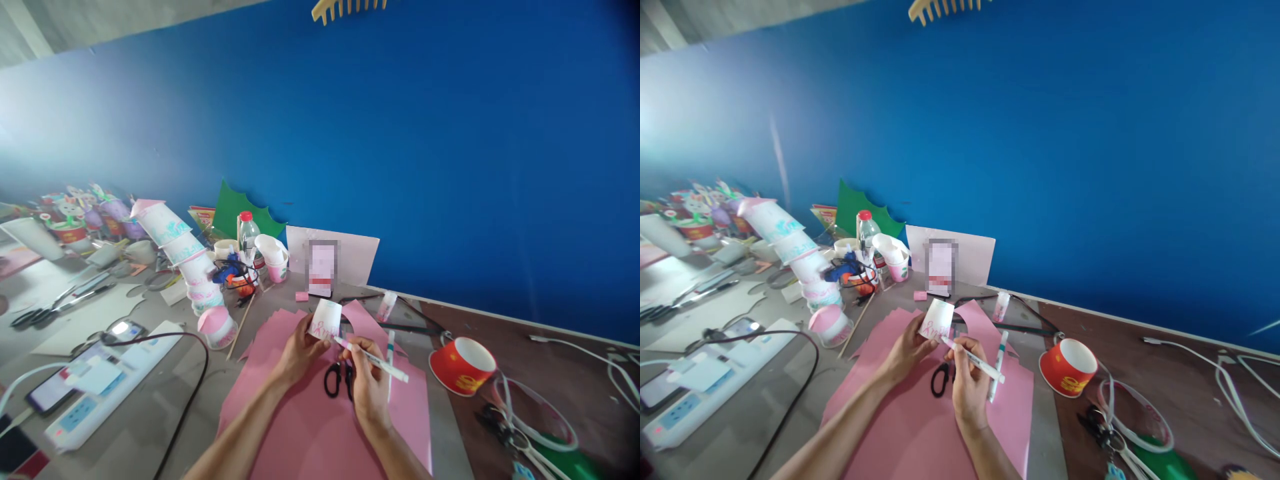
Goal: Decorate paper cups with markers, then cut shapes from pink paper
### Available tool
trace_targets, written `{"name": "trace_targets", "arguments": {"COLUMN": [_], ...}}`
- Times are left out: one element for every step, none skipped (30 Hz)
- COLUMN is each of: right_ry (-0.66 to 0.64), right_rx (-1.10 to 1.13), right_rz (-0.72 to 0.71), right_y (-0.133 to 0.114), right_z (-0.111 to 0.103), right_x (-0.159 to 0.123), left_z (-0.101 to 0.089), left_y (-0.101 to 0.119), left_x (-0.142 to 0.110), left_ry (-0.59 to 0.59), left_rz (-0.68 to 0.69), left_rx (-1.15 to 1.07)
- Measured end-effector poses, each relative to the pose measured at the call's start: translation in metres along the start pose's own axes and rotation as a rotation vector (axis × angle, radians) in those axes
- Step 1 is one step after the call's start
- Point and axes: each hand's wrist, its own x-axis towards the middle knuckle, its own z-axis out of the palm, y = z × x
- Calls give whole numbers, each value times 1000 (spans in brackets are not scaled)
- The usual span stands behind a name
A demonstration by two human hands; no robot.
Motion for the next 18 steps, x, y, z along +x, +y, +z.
{"name": "trace_targets", "arguments": {"right_ry": [-3, -6, -10, -13, -14, -15, -16, -17, -18, -20, -23, -25, -27, -27, -28, -27, -25, -23], "right_rx": [-2, -4, -7, -9, -11, -12, -12, -11, -10, -10, -10, -10, -12, -14, -15, -16, -17, -16], "right_rz": [-2, -3, -4, -5, -6, -7, -8, -8, -9, -8, -7, -6, -4, -3, -1, 1, 2, 3], "right_y": [0, 0, -1, -1, -2, -2, -2, -2, -3, -2, -2, -2, -2, -2, -1, -1, -1, 0], "right_z": [0, 0, 0, 0, 0, 0, 0, 0, 1, 1, 0, 0, 0, 0, -1, -1, -1, -1], "right_x": [0, 0, 0, -1, -1, -1, -1, -1, -1, -1, -1, -1, -1, -1, -1, -1, -1, -1], "left_z": [0, 0, 0, 0, 0, -1, -1, -1, -1, -1, -1, -1, -1, 0, 0, 0, 0, 0], "left_y": [0, 1, 1, 1, 0, 0, 0, 0, 0, 0, -1, -1, 0, 0, 1, 1, 2, 3], "left_x": [0, 0, 0, 0, -1, -1, -1, -1, 0, 0, 0, 0, 0, 0, 0, 0, -1, -1], "left_ry": [-3, -4, -3, 1, 3, 4, 3, 2, 2, 3, 2, 3, 3, 3, 5, 6, 6, 5], "left_rz": [-2, -2, -2, 0, 2, 4, 5, 6, 5, 2, -3, -8, -10, -11, -10, -7, -4, -1], "left_rx": [0, 4, 11, 19, 24, 24, 21, 19, 19, 23, 27, 30, 32, 33, 35, 37, 40, 43]}}
